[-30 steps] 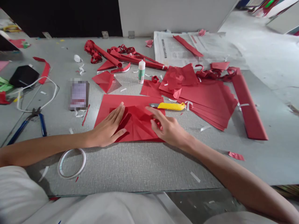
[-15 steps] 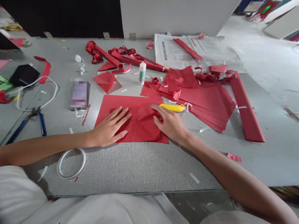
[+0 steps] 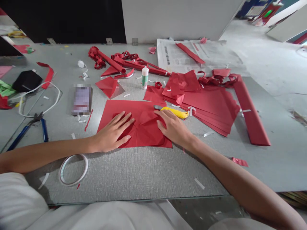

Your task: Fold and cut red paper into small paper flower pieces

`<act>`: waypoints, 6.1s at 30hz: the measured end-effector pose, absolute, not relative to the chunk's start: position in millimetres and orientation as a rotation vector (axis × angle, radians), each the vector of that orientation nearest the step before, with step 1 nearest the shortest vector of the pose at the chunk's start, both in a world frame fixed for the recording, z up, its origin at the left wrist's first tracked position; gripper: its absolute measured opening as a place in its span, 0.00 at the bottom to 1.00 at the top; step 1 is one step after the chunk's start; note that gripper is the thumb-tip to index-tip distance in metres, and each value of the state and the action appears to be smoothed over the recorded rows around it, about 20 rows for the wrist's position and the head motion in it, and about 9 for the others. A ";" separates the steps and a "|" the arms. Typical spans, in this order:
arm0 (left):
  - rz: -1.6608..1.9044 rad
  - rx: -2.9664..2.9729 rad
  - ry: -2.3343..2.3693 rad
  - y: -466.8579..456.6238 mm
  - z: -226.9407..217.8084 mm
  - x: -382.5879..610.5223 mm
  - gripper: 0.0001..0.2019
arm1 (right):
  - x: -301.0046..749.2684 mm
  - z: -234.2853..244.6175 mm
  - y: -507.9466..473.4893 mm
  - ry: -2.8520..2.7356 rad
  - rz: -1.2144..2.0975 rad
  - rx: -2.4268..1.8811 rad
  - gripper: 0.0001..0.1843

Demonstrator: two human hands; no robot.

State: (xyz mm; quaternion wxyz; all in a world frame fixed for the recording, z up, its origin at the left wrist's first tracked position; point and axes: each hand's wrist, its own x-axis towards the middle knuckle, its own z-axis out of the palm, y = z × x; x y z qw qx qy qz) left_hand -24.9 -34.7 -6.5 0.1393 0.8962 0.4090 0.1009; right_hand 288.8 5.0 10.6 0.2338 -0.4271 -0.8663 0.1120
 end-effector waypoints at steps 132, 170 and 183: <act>0.167 2.651 1.328 -59.6 8.3 -12.9 0.40 | 250.5 20.1 -64.0 -2.671 0.308 -1.116 0.32; 0.139 2.632 1.365 -55.7 1.0 -14.8 0.45 | 347.5 30.7 -168.0 -2.607 0.214 -1.404 0.32; 0.409 2.537 1.315 -51.9 8.8 -15.3 0.22 | 316.1 63.2 -110.5 -2.471 -0.017 -1.586 0.30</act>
